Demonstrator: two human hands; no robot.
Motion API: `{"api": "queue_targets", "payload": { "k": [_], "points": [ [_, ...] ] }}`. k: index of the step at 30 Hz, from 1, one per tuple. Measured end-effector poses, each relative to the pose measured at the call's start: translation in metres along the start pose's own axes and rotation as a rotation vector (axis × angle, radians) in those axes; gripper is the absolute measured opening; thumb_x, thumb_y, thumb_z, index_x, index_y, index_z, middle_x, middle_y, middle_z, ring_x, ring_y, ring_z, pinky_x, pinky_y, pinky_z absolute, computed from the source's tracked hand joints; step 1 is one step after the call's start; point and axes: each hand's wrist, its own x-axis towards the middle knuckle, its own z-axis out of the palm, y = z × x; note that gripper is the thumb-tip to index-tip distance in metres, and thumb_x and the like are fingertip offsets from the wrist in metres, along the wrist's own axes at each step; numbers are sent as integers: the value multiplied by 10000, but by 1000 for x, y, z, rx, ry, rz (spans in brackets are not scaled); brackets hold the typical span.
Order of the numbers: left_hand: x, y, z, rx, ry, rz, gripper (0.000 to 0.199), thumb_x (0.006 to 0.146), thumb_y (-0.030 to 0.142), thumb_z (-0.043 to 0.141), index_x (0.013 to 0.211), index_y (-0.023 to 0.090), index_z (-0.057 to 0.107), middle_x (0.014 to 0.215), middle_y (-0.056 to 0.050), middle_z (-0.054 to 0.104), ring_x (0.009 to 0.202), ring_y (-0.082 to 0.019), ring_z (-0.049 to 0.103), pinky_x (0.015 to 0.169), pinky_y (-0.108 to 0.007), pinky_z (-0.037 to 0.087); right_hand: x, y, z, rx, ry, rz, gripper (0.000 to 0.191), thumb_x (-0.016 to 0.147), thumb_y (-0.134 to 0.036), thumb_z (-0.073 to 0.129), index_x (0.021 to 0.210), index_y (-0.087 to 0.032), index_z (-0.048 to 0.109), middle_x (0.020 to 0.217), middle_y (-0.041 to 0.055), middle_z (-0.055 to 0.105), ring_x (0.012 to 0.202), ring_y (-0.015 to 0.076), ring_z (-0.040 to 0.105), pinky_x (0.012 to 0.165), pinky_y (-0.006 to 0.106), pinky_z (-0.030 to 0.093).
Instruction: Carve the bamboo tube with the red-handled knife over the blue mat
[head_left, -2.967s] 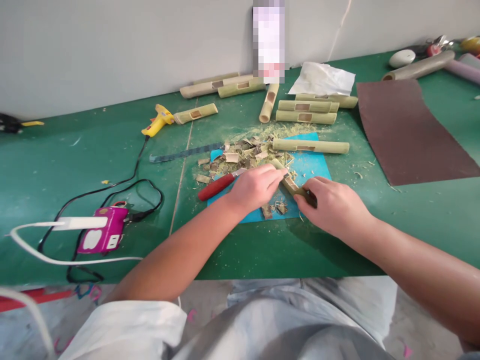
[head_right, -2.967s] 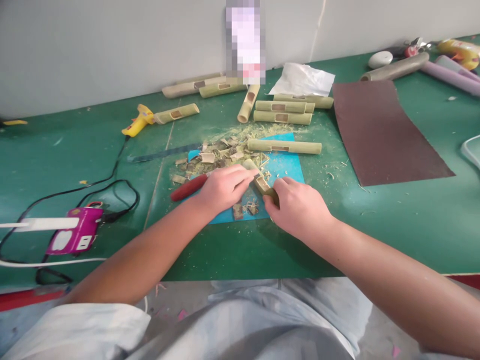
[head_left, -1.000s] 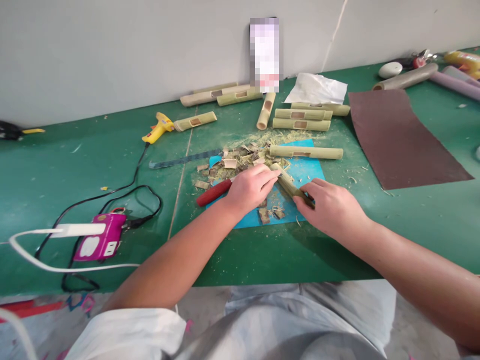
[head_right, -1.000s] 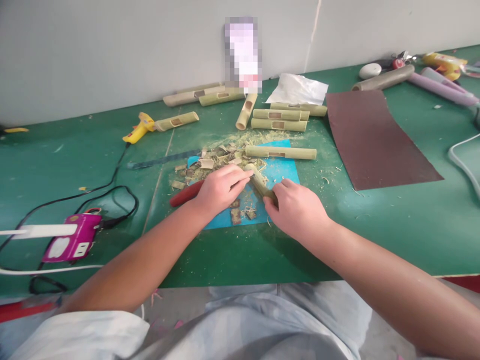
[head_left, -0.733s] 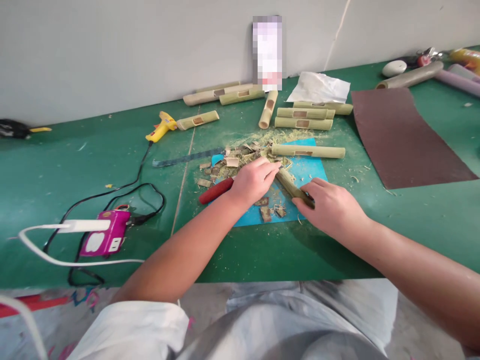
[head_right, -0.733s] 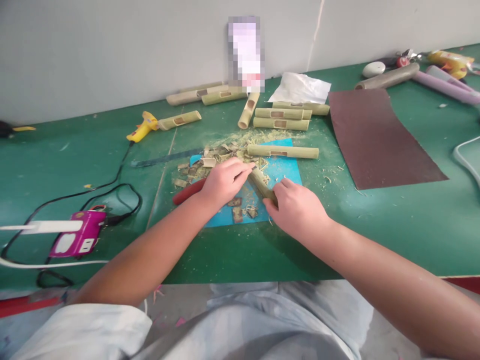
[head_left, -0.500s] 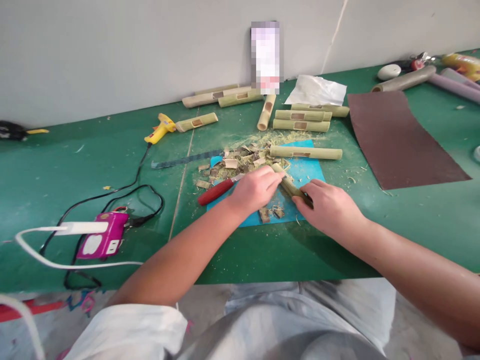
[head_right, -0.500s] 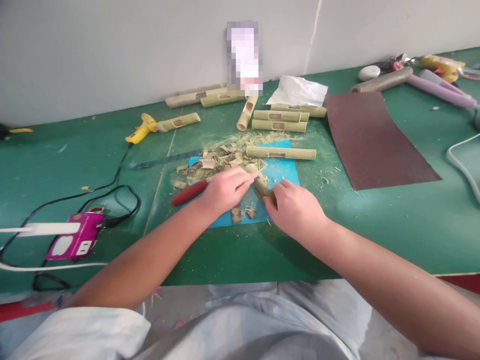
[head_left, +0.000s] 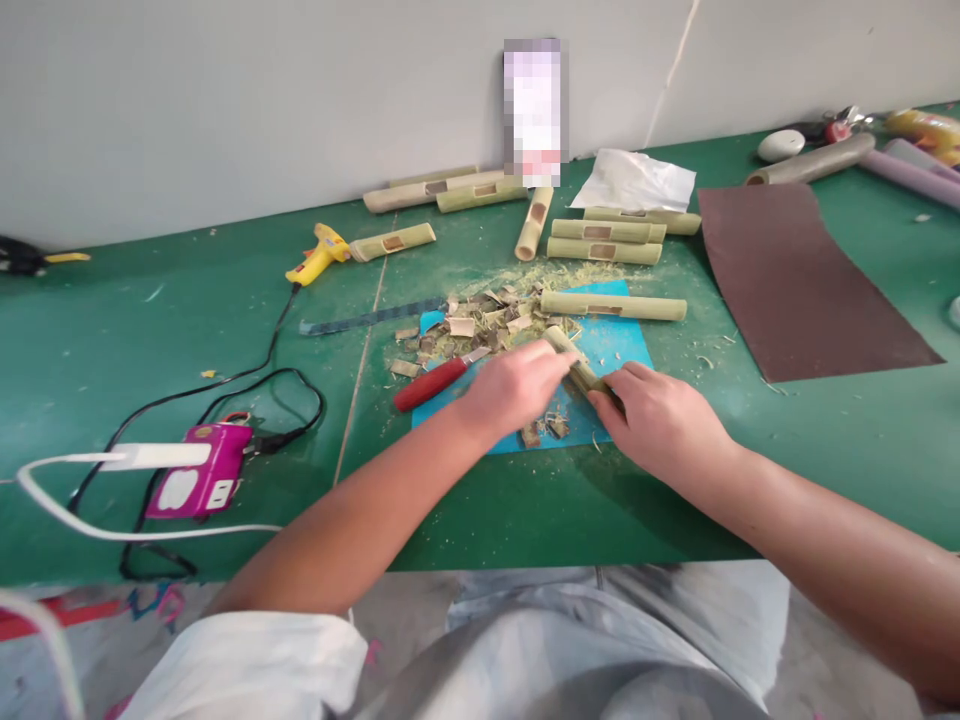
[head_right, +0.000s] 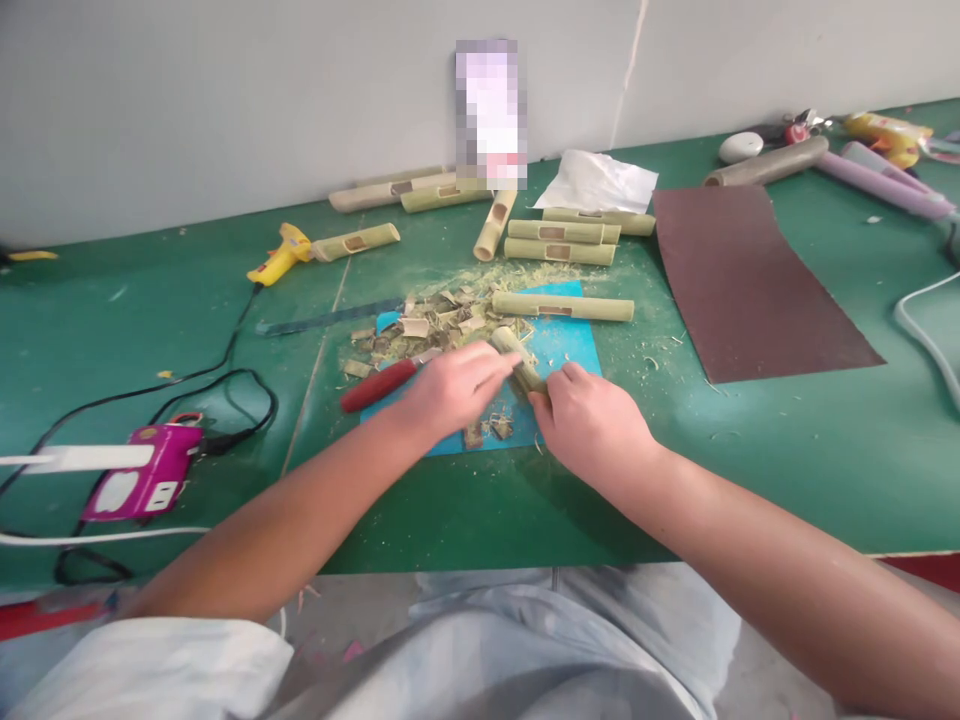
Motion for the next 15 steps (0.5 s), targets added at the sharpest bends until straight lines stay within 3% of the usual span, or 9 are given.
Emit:
{"api": "queue_targets", "payload": {
  "k": [3,6,15],
  "points": [
    [0,0,0,20,34,-44,350,1038,278,396,1021,122,709,754,-48,630,653,-109,588,603,-214,483,0,1,1,0,8,6,327,976,-326,450,837,-125,668,833,86,648,690,173,592,578,296,309],
    [0,1,-1,-34,-1,17,331,1036,275,403,1086,125,693,790,-49,643,684,-109,608,621,-209,494,0,0,0,0,-7,-2,315,970,-323,465,827,-125,664,832,87,648,674,168,585,570,297,304],
    [1,-1,1,-60,31,-9,322,1031,285,424,1069,133,705,778,-44,644,693,-111,602,651,-216,501,0,0,-1,12,-11,-13,313,971,-326,466,839,-122,664,838,90,644,681,169,585,579,294,313]
  ]
}}
